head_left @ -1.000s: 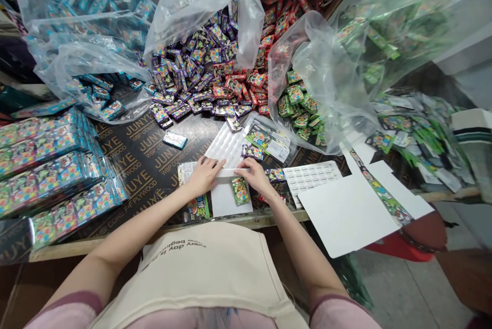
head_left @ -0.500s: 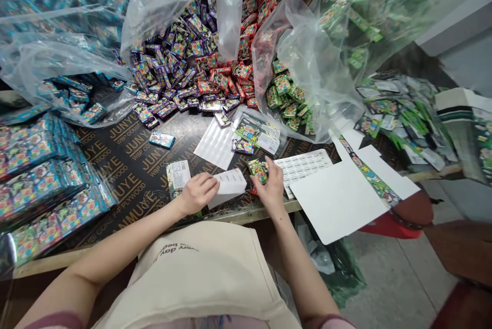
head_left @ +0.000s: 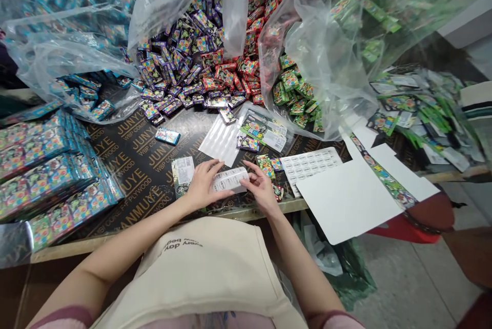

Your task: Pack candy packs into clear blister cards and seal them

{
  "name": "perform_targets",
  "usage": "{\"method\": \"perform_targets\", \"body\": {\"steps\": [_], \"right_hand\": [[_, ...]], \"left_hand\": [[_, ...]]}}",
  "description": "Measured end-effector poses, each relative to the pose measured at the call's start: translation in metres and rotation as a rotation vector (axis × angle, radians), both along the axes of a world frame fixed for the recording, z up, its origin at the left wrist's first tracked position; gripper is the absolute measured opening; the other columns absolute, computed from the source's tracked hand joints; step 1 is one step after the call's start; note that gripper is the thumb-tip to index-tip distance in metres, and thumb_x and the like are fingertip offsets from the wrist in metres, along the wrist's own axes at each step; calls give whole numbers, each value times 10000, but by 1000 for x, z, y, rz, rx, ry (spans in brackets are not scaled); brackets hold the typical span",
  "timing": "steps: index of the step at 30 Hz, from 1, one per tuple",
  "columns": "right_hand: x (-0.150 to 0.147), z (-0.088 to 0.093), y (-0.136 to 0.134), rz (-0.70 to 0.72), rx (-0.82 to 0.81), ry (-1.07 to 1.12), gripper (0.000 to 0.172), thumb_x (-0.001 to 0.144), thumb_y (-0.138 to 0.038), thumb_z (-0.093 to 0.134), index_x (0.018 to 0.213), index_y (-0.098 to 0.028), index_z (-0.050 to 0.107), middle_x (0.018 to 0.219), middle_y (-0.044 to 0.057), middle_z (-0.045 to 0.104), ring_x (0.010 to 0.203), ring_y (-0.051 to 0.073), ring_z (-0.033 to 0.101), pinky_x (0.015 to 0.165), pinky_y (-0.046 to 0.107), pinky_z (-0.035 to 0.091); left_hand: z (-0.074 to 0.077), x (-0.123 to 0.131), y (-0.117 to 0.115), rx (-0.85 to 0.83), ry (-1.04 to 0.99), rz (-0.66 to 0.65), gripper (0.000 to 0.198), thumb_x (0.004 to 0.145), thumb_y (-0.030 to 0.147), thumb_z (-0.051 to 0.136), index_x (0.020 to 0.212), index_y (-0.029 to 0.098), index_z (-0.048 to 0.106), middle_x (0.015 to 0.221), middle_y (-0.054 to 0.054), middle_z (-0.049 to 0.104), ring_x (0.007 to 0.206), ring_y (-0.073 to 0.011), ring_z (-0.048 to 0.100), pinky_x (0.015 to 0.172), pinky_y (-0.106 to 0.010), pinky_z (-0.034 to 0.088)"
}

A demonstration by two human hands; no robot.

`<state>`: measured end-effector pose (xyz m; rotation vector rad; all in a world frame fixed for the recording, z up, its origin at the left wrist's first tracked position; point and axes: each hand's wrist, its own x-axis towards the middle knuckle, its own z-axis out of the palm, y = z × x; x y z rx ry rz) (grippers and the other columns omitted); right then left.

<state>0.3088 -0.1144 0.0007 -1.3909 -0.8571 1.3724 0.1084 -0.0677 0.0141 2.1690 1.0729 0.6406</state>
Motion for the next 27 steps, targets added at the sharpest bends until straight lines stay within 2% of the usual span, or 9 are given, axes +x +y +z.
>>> {"method": "perform_targets", "body": {"steps": [2, 4, 7, 10, 12, 14, 17, 21, 27], "right_hand": [[-2, 10, 1, 3, 17, 0, 589, 699, -326, 733, 1247, -236, 537, 786, -3, 660, 694, 140, 587, 677, 276, 479], [-3, 18, 3, 39, 44, -71, 508, 726, -345, 712, 1205, -239, 583, 837, 15, 659, 717, 151, 584, 678, 286, 476], [-2, 28, 6, 115, 115, -339, 370, 748, -370, 695, 1091, -234, 673, 842, 30, 619, 725, 159, 553, 667, 291, 457], [0, 38, 11, 100, 214, -567, 208, 711, -375, 733, 859, -228, 729, 789, 23, 548, 744, 165, 524, 688, 302, 438], [0, 42, 14, 97, 255, -593, 169, 693, -374, 748, 696, -213, 696, 760, 19, 537, 762, 172, 527, 722, 314, 431], [-1, 44, 17, 136, 247, -547, 207, 702, -368, 739, 624, -200, 646, 720, 14, 556, 737, 168, 532, 715, 313, 423], [-3, 42, 17, 202, 141, -408, 208, 735, -371, 701, 660, -192, 625, 661, -1, 580, 633, 144, 517, 608, 279, 401], [-5, 41, 16, 181, 58, -308, 221, 724, -392, 700, 693, -182, 640, 632, -7, 593, 558, 122, 494, 521, 249, 369], [-3, 40, 20, 94, 79, -303, 222, 701, -398, 717, 745, -184, 673, 658, 6, 633, 542, 113, 500, 503, 235, 389]], "left_hand": [[7, 8, 8, -177, 26, 41, 581, 686, 423, 744, 1182, 157, 600, 1103, -127, 658, 1007, -268, 594, 893, -394, 437], [14, 12, 15, -334, 33, 44, 320, 741, 321, 702, 1023, 174, 674, 917, -60, 713, 823, -205, 631, 767, -302, 451], [27, 11, 21, -441, 57, -12, 121, 786, 259, 637, 816, 161, 702, 706, -10, 690, 642, -145, 574, 615, -231, 384], [39, 6, 26, -471, 91, -110, 156, 799, 270, 616, 766, 143, 700, 591, 12, 616, 571, -118, 493, 560, -217, 311], [46, 3, 28, -487, 92, -157, 190, 818, 278, 586, 758, 135, 697, 569, 18, 580, 559, -110, 459, 548, -216, 283], [49, 2, 29, -498, 81, -184, 219, 836, 276, 551, 755, 130, 691, 567, 19, 559, 559, -106, 438, 544, -216, 271], [47, 0, 30, -511, 59, -196, 244, 846, 278, 520, 750, 122, 680, 572, 21, 536, 560, -101, 419, 542, -214, 267], [39, -4, 32, -565, -11, -203, 276, 837, 321, 514, 721, 121, 665, 569, 24, 516, 553, -96, 402, 527, -208, 272], [29, -12, 37, -711, -143, -8, 217, 680, 333, 662, 716, 119, 653, 610, 0, 586, 579, -119, 475, 533, -211, 330]]}}
